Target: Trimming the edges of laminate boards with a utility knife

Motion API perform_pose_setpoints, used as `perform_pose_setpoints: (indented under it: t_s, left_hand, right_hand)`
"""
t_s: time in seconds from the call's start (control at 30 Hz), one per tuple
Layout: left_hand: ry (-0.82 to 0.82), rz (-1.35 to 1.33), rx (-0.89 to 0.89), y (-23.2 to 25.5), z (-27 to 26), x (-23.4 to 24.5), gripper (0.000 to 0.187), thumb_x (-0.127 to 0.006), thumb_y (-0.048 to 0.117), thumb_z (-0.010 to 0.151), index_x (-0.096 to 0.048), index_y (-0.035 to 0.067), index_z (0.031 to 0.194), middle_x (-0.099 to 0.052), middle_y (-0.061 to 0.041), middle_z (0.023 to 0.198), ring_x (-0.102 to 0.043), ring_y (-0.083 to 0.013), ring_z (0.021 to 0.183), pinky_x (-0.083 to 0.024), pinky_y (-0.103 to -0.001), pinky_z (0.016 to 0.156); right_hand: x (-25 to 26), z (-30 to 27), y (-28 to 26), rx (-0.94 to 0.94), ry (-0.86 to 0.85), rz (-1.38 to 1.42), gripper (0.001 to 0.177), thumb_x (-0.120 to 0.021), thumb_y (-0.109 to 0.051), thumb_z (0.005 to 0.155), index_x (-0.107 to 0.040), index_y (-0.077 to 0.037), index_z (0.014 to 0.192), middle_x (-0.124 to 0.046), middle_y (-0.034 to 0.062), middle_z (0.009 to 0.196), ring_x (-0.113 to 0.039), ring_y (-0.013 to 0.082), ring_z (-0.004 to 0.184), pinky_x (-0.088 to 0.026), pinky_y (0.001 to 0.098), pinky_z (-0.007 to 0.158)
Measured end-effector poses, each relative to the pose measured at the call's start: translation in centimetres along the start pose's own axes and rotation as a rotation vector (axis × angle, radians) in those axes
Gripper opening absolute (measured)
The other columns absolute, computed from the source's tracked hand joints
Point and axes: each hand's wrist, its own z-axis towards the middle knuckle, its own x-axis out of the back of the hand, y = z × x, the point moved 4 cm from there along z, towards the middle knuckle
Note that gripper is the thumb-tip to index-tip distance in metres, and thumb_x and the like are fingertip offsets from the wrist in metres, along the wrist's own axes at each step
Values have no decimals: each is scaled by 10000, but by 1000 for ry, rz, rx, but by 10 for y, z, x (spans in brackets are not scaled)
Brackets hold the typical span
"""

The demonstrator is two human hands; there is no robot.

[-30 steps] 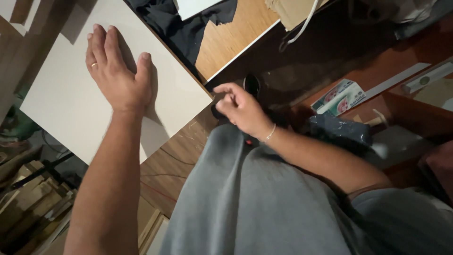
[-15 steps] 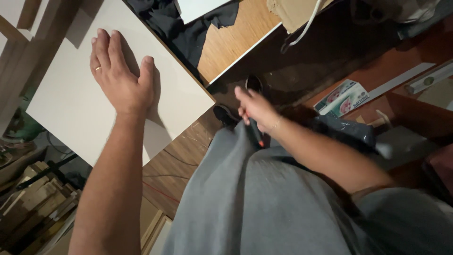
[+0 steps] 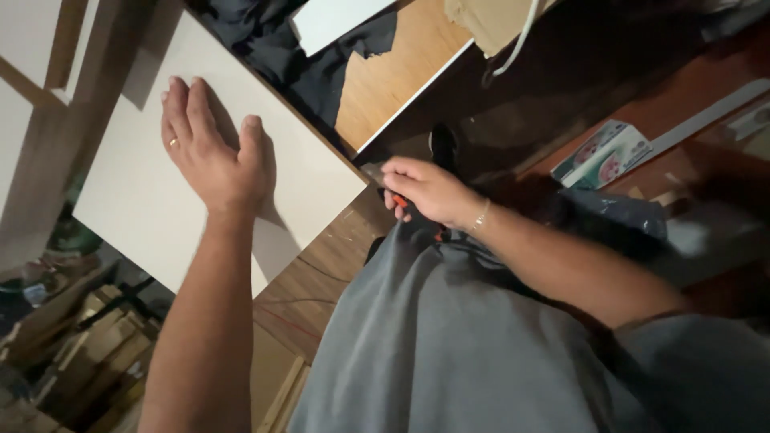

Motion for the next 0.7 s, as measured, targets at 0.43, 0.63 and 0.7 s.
perform_pose_setpoints:
  t_s: [0.43, 0.63, 0.7]
  left_hand:
    - [-12, 6, -11, -18, -1, -8, 714, -704, 457, 976, -495, 56, 1528, -415, -180, 1577, -375, -436, 1469, -274, -553, 1211]
    - [-8, 1, -22, -20, -2, -10, 716, -706, 457, 981, -488, 62, 1537, -417, -183, 1572, -374, -439, 1464, -272, -559, 1208]
    - [-11, 5, -26, -21, -2, -10, 719, -694, 474, 986, -485, 63, 1537, -415, -183, 1574, -374, -438, 1467, -272, -558, 1209]
  right_hand:
    - [0, 30, 15, 107, 21, -225, 200, -521, -219, 1032, -684, -131, 955, -679, 136, 657, -612, 170, 454, -532, 263, 372]
    - [-1, 29, 11, 129, 19, -236, 187, -522, -197, 1021, -692, -135, 972, -671, 116, 653, -613, 160, 475, -540, 266, 387]
    - [-2, 28, 12, 126, 26, -221, 191, -520, -202, 1021, -689, -137, 959, -668, 109, 649, -607, 153, 475, -536, 259, 389]
